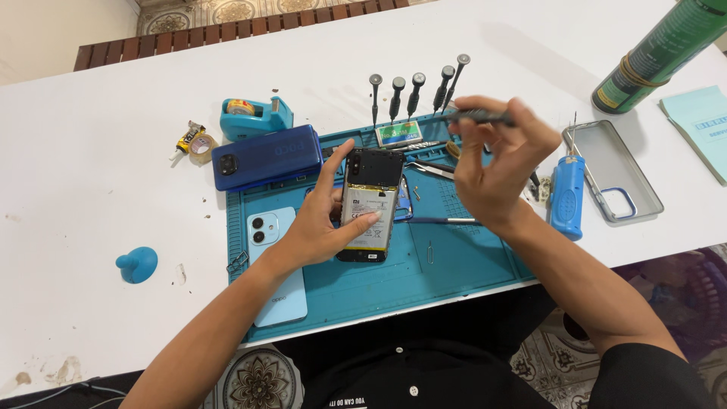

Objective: The person uses a screwdriver to remove screws from the back of a disassembled smartphone. They place the screws on the work mat and continue unscrewing additional fasteners from different locations on the phone's frame.

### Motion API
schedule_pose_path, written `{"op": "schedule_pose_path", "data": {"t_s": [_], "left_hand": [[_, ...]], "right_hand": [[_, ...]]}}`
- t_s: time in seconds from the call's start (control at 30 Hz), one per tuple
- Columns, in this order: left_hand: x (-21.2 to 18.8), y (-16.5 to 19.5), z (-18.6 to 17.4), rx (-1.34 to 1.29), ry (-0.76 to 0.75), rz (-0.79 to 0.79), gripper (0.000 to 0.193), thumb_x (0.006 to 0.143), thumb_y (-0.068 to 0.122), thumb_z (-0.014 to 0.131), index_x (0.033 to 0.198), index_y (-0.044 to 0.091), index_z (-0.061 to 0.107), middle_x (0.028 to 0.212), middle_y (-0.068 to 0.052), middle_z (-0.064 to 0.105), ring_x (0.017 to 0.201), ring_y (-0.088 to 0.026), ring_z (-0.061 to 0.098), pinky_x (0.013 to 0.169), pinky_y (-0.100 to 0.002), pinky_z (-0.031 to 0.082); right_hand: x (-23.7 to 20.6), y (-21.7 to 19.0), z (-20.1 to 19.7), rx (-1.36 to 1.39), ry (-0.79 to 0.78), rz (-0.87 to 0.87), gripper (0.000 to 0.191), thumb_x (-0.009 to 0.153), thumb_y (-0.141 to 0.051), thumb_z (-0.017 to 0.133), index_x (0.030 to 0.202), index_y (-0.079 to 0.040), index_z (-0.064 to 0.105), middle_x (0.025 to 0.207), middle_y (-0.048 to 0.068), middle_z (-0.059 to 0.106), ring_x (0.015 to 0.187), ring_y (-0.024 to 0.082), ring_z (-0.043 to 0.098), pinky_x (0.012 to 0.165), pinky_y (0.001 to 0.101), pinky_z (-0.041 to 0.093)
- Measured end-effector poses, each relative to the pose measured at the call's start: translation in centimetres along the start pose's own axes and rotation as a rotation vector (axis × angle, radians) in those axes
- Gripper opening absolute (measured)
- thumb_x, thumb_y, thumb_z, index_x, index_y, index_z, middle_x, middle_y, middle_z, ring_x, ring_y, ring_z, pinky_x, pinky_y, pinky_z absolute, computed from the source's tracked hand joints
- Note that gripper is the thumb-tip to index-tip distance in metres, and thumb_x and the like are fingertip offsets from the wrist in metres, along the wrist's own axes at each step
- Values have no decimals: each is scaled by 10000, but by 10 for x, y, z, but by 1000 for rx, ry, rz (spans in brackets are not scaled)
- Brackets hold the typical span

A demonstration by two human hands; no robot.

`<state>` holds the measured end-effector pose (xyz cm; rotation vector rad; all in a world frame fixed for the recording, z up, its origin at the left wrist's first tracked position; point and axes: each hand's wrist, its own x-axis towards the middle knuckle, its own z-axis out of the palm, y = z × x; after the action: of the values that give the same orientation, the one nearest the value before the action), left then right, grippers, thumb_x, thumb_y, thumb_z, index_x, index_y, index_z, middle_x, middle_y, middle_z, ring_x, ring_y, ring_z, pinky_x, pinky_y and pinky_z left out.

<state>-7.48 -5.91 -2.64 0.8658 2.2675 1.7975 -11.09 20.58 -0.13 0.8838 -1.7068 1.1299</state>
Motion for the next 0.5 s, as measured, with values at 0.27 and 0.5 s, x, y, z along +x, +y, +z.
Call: {"op": "schedule_pose_path", "data": {"t_s": [0.27,0.5], "left_hand": [[1,-1,-1,22,25,-32,1058,904,154,737,1641,136,-21,1047,-183,786,940,-235,796,862,-395,627],[2,-1,0,17,34,-43,1054,909,163,730,1642,109,-26,1058,-182,783,924,-230,797,830,-380,636]], "right_hand": [[5,4,-7,-36,8,106,495,1190,70,513,1483,-156,184,1255,222,611,1025,223,670,804,261,665],[3,-1,-3,24,-55,122,509,1172,51,539,1474,-148,181,1209,221,633,1004,203,684,806,267,655]]}}
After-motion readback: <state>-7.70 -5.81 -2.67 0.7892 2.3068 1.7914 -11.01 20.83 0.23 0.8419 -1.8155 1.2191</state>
